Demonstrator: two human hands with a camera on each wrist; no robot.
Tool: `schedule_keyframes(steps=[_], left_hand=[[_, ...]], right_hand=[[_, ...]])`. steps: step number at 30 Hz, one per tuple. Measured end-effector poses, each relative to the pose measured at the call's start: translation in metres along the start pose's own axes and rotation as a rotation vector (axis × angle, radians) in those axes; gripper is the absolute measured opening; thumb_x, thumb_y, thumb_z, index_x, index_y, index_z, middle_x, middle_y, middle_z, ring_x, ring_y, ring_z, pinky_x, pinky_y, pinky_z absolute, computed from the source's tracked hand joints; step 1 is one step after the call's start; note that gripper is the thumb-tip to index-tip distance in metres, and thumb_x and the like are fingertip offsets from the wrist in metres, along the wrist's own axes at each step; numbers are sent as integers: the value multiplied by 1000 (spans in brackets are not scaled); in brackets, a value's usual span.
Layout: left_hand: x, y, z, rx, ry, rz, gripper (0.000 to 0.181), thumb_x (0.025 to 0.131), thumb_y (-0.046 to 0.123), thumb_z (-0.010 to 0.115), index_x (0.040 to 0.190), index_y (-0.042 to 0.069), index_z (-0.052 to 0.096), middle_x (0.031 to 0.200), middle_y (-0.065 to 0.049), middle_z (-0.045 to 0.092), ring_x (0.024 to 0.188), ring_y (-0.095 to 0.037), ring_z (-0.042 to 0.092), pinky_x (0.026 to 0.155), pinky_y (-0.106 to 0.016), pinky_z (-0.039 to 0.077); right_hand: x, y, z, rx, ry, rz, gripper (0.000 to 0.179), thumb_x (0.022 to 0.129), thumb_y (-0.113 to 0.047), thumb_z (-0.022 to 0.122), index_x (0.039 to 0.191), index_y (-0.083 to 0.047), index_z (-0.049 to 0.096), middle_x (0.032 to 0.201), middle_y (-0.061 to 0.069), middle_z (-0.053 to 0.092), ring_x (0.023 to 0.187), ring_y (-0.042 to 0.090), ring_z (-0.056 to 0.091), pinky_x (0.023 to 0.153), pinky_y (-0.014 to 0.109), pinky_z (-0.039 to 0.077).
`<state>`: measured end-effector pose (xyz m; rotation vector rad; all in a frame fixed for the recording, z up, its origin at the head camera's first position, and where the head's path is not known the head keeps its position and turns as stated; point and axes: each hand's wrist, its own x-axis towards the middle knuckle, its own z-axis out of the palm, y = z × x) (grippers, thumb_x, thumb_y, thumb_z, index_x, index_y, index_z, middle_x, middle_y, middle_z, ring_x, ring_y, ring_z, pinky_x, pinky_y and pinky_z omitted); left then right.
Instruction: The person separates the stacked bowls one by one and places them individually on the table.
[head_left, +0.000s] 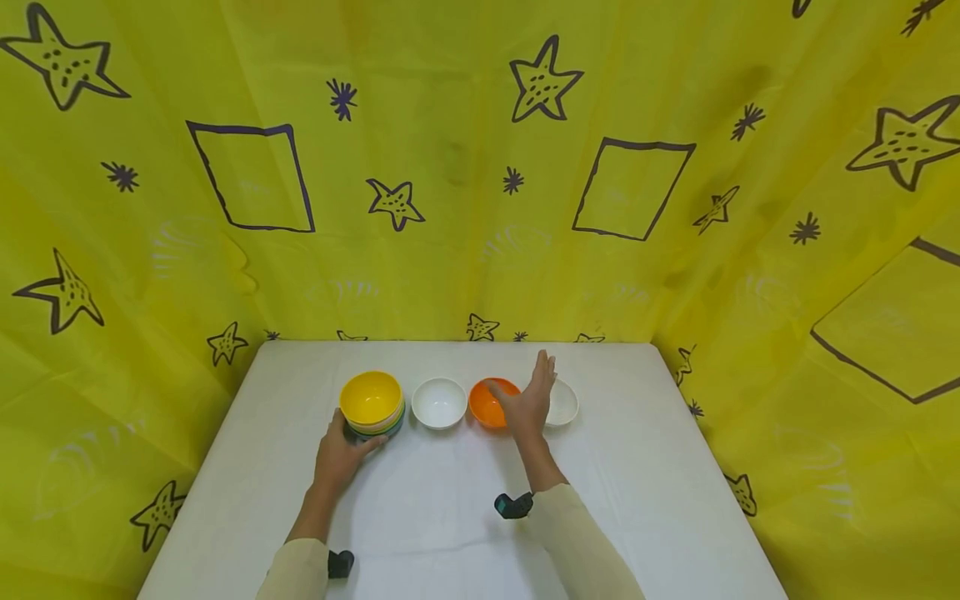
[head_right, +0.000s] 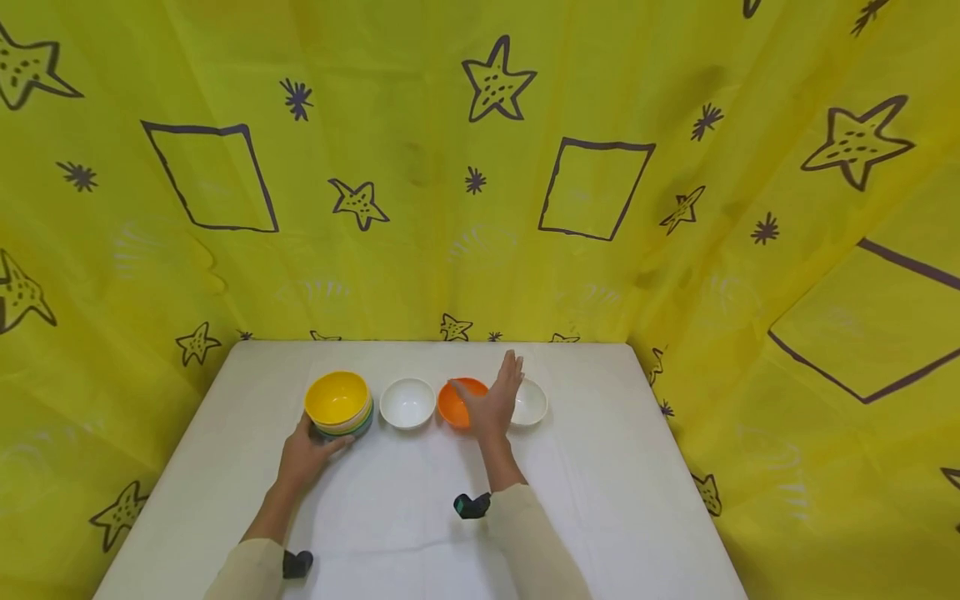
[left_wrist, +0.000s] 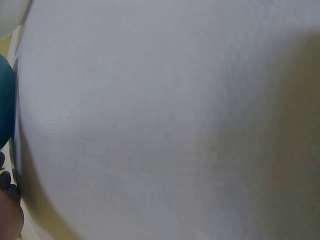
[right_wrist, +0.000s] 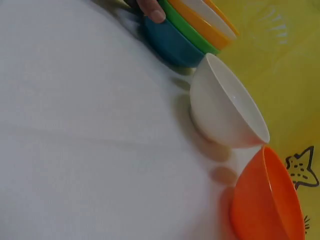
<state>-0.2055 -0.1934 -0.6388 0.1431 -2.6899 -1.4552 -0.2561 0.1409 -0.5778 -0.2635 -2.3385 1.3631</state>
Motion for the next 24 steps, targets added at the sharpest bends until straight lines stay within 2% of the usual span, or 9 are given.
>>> schedule_keyframes(steps=[6,12,17,24], left_hand=[[2,2,0,0,2,2,102,84,33,92,158,1,31,160,-27,41,151,-44,34,125,-58,25],[3,2,0,15,-2,-17,102,85,34,91,159,1,30,161,-27,39,151,-44,33,125,-58,24],[2,3,0,8,-7,-17,102,85,33,91,159,1,30,161,-27,40,152,-44,33,125,-58,23],[-1,-1,1,15,8,10,99,84,34,92,156,-1,33,157,-29,43,148,-48,37,122,-63,28]], right_hand=[[-4,-26,20,70,-75,-30,120,78,-43,95,167,-8,23,174,16,17,158,48,11,123,66,21],[-14,-45,36,86,-155,-70,118,79,-45,94,167,-9,24,173,18,17,158,48,10,124,65,19],[-22,-55,48,71,-208,-103,119,79,-49,92,168,-12,23,174,12,17,159,42,12,126,61,19],[-32,-74,64,28,-268,-202,119,80,-52,90,166,-6,24,173,13,21,159,39,16,124,61,23]])
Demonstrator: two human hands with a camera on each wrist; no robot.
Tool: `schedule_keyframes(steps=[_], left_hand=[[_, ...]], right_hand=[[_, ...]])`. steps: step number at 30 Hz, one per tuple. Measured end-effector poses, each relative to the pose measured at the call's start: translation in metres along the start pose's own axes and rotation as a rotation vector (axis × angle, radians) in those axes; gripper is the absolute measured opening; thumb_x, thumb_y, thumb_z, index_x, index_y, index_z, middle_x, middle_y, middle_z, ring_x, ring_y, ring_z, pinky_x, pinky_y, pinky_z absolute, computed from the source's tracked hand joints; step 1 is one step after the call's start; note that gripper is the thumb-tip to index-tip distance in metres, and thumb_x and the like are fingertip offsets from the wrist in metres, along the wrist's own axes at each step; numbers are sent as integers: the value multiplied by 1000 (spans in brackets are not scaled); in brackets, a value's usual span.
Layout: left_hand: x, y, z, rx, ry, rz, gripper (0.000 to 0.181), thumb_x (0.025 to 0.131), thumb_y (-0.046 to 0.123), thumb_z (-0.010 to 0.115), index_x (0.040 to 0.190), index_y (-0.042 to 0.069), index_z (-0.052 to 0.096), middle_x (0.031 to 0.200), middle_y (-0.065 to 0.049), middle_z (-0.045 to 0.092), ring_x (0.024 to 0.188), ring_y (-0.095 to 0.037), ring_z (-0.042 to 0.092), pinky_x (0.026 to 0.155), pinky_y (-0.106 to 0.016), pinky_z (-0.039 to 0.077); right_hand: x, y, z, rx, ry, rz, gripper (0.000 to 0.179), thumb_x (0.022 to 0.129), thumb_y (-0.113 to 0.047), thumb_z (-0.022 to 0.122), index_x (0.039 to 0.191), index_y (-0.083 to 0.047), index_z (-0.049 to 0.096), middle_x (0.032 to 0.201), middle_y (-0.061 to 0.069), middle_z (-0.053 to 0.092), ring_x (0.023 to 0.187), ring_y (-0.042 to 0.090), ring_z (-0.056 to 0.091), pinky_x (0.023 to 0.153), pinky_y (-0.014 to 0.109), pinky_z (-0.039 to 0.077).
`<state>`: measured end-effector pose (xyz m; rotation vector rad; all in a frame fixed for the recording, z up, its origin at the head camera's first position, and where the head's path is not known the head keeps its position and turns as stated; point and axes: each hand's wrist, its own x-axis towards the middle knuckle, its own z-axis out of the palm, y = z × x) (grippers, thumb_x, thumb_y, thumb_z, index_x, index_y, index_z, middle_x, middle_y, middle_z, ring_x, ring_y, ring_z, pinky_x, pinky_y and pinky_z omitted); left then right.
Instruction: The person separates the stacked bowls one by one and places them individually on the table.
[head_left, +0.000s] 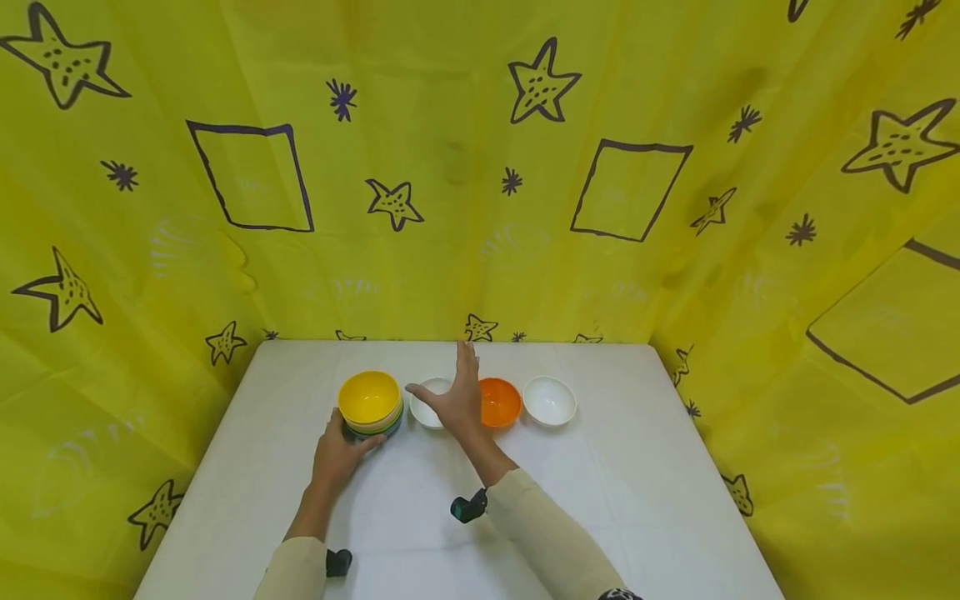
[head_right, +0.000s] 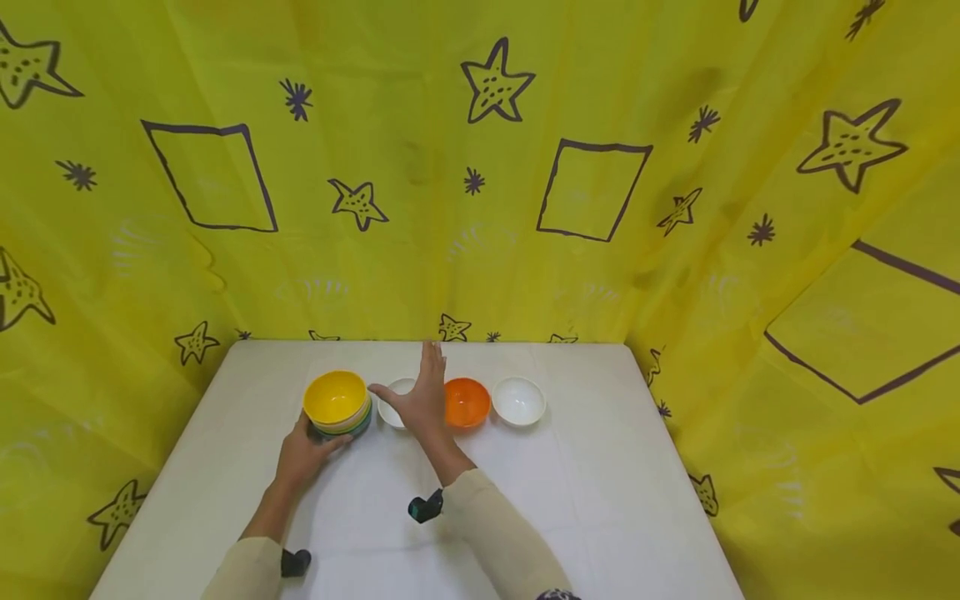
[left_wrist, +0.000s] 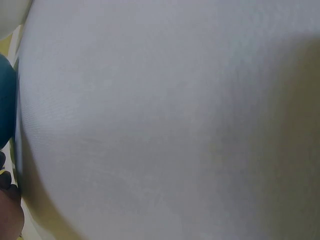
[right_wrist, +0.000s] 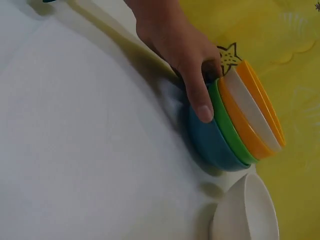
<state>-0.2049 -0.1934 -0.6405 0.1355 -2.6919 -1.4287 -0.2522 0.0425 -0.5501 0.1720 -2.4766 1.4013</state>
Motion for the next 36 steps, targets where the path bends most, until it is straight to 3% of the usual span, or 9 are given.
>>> schedule_keyframes(steps=[8,16,21,26,31,36], left_hand=[[2,-8,3,-5,-4,10,100,82,34,93,154,-1,35,157,-29,45,147,-48,39,122,-63,29],[2,-7,0,10,8,29,97,83,34,92,153,-2,36,154,-29,48,143,-48,44,120,-63,31],[2,-5,-3,-12,7,35,98,83,33,93,155,0,34,155,-29,46,144,-48,42,121,-62,31],[2,-3,-2,-11,-1,21,101,84,38,91,157,-1,32,158,-29,43,145,-47,41,121,-62,31],[1,-4,-1,-11,9,29,100,84,37,91,156,-2,34,158,-30,43,145,-48,42,120,-64,32],[1,-5,-2,-1,8,33,99,84,41,90,154,-3,36,155,-31,46,143,-49,44,117,-66,35]], right_hand=[[-1,-18,20,-99,-153,-45,124,79,-55,90,168,-8,18,174,12,18,159,37,15,124,58,26],[0,-29,41,-168,-223,-106,125,75,-58,91,166,-4,24,171,15,27,159,32,21,123,53,30],[-2,-32,53,-236,-312,-94,125,76,-61,89,166,-5,23,171,14,27,159,32,21,125,50,28],[-4,-32,59,-284,-365,-94,120,77,-59,90,165,-6,28,169,15,32,157,33,27,123,49,33],[-5,-30,61,-335,-412,-124,115,79,-56,89,163,-5,30,166,11,38,156,28,29,125,44,29],[-6,-29,61,-318,-444,-149,109,80,-51,89,161,-3,34,163,12,43,156,28,30,128,41,22]])
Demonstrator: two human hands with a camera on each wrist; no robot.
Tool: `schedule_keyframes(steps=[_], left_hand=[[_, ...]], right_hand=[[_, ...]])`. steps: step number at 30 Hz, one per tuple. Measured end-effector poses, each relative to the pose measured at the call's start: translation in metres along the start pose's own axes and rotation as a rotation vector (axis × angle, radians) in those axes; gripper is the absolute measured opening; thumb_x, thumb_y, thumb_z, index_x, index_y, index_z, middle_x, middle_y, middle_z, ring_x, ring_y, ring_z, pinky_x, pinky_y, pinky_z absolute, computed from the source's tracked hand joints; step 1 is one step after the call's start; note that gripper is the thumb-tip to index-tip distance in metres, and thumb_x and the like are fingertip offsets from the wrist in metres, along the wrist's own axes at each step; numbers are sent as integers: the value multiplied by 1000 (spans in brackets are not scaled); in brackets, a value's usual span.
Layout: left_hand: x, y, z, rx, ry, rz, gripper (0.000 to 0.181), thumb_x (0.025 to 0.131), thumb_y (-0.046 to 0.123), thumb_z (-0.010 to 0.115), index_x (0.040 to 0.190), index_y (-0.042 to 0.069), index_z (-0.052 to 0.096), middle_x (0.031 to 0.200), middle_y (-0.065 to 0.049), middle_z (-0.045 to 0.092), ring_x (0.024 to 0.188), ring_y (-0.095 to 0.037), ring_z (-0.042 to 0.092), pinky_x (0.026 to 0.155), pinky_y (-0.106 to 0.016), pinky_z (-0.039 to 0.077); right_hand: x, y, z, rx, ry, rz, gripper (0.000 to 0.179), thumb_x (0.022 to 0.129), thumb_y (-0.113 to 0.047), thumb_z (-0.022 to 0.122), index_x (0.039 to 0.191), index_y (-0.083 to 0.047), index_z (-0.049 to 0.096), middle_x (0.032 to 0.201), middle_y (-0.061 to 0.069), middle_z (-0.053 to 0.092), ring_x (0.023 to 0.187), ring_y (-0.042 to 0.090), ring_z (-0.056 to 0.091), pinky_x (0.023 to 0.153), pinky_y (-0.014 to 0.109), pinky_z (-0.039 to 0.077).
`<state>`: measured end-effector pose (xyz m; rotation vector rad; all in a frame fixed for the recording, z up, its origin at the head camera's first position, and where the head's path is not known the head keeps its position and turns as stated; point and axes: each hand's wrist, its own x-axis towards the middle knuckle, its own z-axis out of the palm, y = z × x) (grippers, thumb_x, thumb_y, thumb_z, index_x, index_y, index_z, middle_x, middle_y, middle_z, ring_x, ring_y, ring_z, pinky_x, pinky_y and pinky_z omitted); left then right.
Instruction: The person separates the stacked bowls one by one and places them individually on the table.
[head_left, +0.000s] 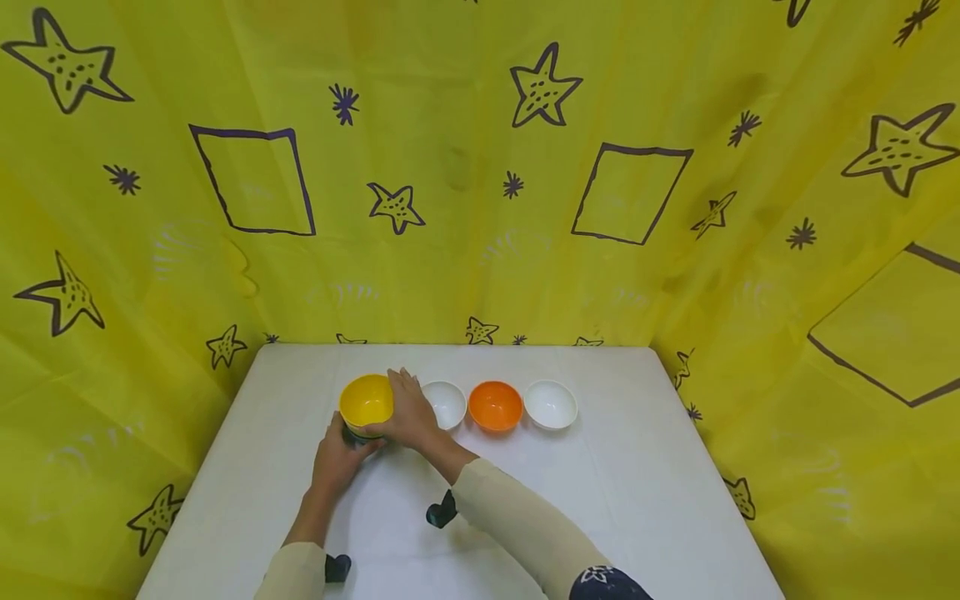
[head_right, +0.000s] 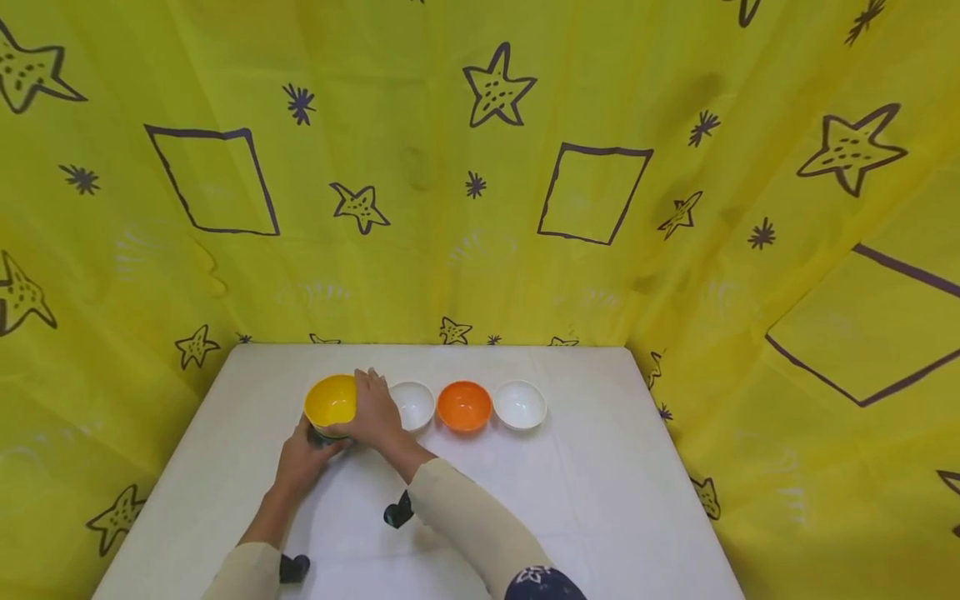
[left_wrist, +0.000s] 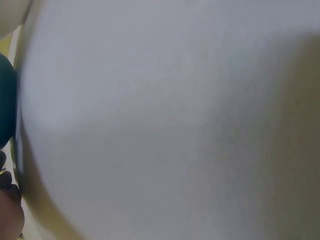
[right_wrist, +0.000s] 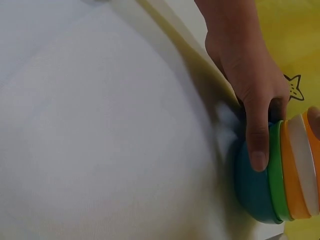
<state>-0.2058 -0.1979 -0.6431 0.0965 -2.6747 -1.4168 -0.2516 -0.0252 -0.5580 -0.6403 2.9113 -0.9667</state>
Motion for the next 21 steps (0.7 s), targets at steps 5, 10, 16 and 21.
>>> schedule_keyframes(steps=[5,10,16,21], left_hand=[[1,1,-2,-10,-17,-16,95,85,41,90,152,-1,38,152,-30,50,141,-49,46,116,-65,37],[0,-1,-4,-3,-41,-16,93,85,44,88,150,-1,39,150,-30,51,140,-50,47,115,-67,37],[3,-6,-8,29,-92,-6,99,87,48,86,158,2,34,160,-29,40,149,-49,36,121,-65,29],[5,-5,-14,48,-97,29,94,88,45,85,157,2,37,159,-31,40,148,-51,34,120,-68,28]], right_hand=[[0,0,1,-18,4,-36,107,81,-49,90,159,1,36,160,15,46,153,31,34,128,42,23],[0,0,2,-40,-11,-5,110,80,-54,89,159,0,35,160,14,45,153,31,35,126,43,27],[1,2,3,0,-54,62,112,79,-56,88,161,-1,34,162,12,44,153,31,35,125,45,30],[3,3,3,36,-63,86,114,78,-56,89,161,0,33,161,15,44,152,33,36,124,48,33]])
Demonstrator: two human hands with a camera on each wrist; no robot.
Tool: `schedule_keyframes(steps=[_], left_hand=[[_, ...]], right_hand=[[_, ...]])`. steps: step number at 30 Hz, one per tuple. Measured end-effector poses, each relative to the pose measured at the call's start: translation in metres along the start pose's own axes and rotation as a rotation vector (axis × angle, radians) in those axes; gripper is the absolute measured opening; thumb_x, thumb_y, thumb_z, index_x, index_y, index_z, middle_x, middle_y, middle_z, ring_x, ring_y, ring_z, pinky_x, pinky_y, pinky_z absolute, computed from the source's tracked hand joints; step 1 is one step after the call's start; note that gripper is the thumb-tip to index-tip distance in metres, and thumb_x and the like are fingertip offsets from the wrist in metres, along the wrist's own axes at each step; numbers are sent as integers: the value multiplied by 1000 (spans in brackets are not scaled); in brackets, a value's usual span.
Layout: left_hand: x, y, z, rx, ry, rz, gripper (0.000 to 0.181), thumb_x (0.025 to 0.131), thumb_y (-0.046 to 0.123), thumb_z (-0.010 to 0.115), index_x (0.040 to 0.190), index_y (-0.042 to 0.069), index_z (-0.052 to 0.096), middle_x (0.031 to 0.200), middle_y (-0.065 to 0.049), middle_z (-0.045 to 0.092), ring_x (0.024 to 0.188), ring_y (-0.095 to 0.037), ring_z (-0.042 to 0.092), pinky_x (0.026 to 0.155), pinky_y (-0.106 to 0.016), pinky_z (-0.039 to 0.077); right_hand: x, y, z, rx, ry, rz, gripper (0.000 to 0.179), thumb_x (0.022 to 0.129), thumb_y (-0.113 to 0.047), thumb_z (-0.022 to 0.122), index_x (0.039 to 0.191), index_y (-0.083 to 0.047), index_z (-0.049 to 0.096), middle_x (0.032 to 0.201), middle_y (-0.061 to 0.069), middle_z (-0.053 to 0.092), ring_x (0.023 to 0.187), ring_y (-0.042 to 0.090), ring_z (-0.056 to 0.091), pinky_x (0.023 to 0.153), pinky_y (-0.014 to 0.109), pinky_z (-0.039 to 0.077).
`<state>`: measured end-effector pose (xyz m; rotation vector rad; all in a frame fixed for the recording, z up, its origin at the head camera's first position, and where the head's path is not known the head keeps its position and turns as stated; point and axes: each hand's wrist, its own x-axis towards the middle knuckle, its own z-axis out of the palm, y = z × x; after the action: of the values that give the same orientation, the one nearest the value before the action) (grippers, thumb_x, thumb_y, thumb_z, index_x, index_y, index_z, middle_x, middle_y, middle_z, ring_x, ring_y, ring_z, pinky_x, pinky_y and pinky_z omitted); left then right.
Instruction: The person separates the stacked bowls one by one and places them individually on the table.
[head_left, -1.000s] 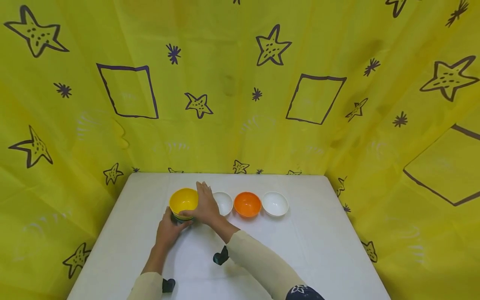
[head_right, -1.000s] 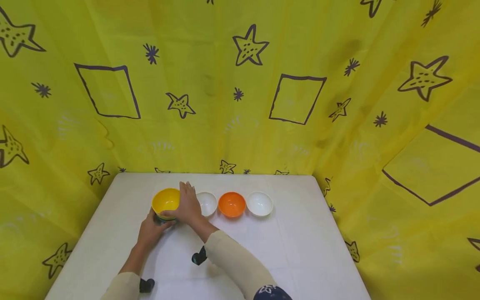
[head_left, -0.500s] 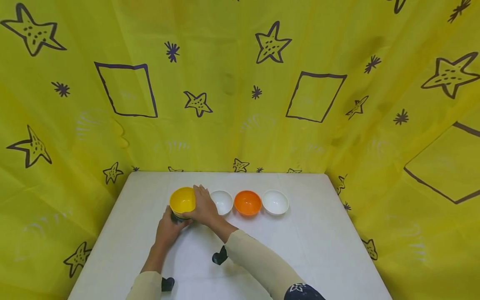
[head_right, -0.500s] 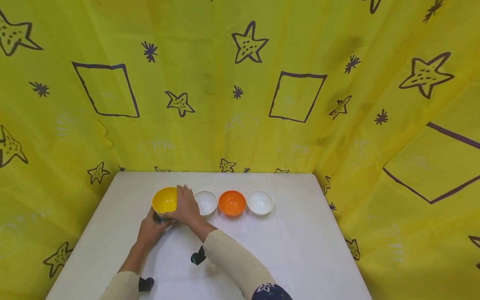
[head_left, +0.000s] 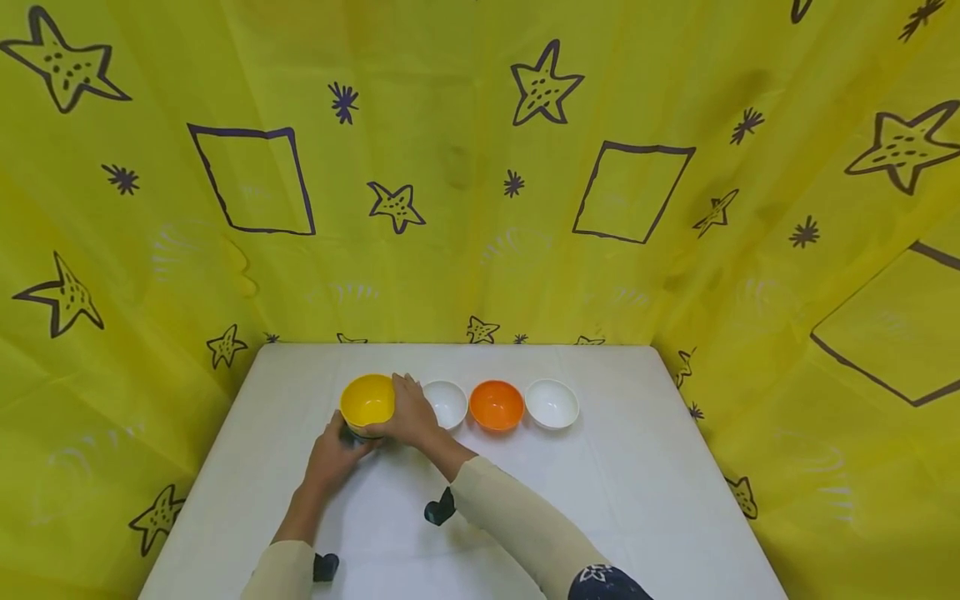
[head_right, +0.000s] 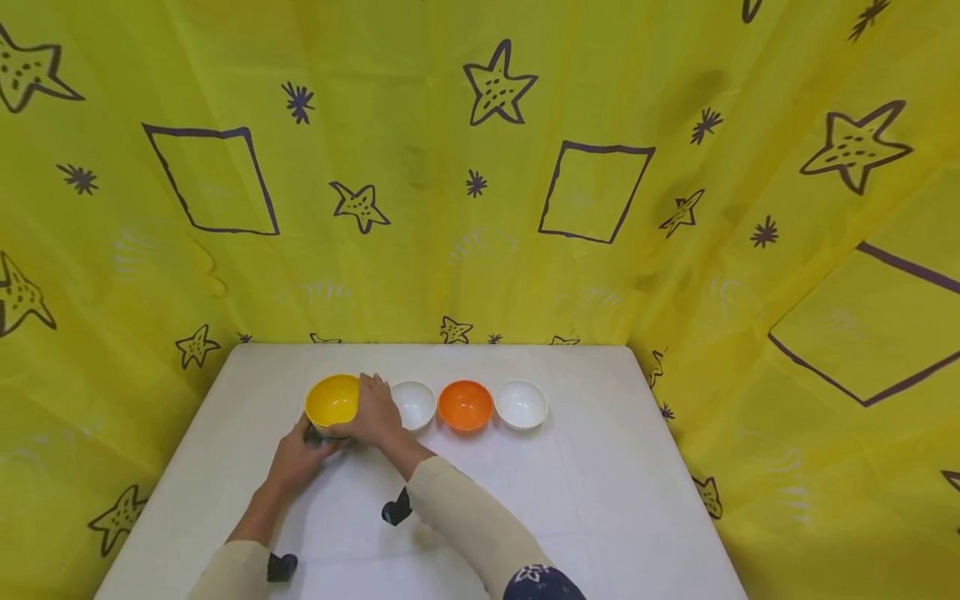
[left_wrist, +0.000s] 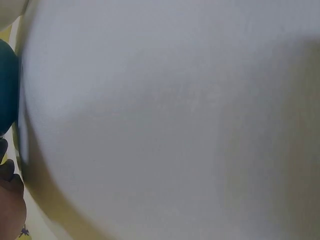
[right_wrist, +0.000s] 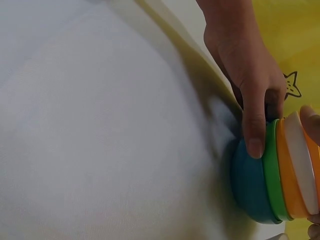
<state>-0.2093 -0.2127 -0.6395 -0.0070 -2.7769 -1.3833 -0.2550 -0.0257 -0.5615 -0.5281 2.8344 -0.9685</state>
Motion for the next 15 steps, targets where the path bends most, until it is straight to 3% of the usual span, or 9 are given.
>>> schedule_keyframes(steps=[4,8,15], left_hand=[[0,3,-4,11,-5,1,92,90,43,84,156,0,37,158,-32,42,148,-52,35,120,-68,28],[0,2,-6,20,-25,-5,95,90,44,84,159,1,34,160,-30,40,149,-50,33,121,-66,27],[2,2,-8,15,-39,3,97,90,41,85,160,-1,32,160,-30,39,149,-50,34,121,-65,27]], right_hand=[[0,-1,-1,13,9,10,114,75,-56,91,160,-2,36,157,16,47,146,34,43,118,48,41],[0,-1,-1,16,18,5,107,74,-56,92,155,-6,42,143,12,55,130,28,54,107,42,50],[0,-1,-1,40,46,-20,99,72,-54,93,148,-8,48,126,5,57,110,19,56,95,35,53]])
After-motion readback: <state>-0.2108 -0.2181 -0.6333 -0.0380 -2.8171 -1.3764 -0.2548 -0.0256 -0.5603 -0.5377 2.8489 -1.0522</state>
